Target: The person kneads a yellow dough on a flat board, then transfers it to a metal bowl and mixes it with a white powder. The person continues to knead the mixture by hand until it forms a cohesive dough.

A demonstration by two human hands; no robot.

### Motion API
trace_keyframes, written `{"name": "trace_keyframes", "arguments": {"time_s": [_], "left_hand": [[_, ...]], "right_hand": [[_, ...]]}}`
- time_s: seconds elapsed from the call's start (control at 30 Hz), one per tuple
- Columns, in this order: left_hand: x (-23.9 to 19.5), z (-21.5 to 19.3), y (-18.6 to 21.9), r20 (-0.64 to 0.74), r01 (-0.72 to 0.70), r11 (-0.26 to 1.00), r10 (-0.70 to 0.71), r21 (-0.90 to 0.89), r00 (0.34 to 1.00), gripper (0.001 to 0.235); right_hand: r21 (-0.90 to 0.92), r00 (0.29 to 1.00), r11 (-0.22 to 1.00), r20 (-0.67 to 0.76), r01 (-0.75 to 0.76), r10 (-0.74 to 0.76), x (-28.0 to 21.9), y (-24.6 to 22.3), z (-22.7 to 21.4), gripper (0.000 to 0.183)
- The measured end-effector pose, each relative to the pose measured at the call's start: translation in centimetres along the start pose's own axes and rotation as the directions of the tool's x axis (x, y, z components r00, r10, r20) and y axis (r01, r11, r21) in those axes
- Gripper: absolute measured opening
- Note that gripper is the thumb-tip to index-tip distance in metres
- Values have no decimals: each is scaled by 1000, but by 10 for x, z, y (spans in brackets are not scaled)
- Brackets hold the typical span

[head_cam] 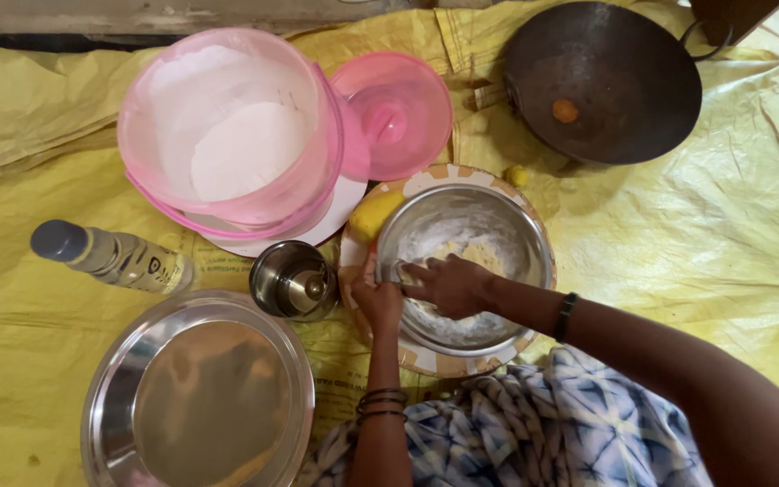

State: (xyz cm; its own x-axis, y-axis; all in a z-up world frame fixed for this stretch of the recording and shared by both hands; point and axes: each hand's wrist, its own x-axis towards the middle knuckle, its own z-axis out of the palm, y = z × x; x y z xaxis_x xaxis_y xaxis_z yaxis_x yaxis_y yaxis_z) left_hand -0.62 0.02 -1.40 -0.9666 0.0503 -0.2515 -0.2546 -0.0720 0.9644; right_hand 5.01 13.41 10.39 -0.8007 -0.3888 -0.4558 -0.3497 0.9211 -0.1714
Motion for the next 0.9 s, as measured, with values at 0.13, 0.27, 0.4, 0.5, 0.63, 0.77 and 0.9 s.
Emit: {"name": "trace_keyframes", "arguments": {"time_s": [0.13, 0.27, 0.4, 0.5, 0.63, 0.77, 0.9], "left_hand": [[-5, 1, 1, 11, -112, 992, 113, -57, 994, 63], [-10, 4, 10, -34, -139, 990, 139, 3, 990, 58], [-10, 5, 14, -16, -113, 994, 113, -4, 994, 59], [-7, 2, 10, -15, -75, 997, 75, -22, 997, 60], [-5, 3, 10, -22, -98, 993, 97, -59, 995, 59], [-10, 4, 20, -1, -124, 988, 125, -92, 992, 66], [-13, 3, 26, 43, -104, 990, 108, -96, 993, 67]], "right_hand": [[40, 989, 994, -100, -103, 107, 14, 9, 5, 63], [243, 935, 939, -199, -242, 293, 39, 29, 28, 66], [635, 737, 722, -343, -276, 583, 53, 68, 69, 70], [875, 699, 401, -465, 270, 544, 32, 95, 102, 76], [996, 884, -92, 28, 18, 467, -43, 124, 115, 77], [884, 879, 404, 16, -235, 477, -86, 124, 86, 60], [540, 949, 833, -183, -121, 257, -88, 69, 62, 96]]}}
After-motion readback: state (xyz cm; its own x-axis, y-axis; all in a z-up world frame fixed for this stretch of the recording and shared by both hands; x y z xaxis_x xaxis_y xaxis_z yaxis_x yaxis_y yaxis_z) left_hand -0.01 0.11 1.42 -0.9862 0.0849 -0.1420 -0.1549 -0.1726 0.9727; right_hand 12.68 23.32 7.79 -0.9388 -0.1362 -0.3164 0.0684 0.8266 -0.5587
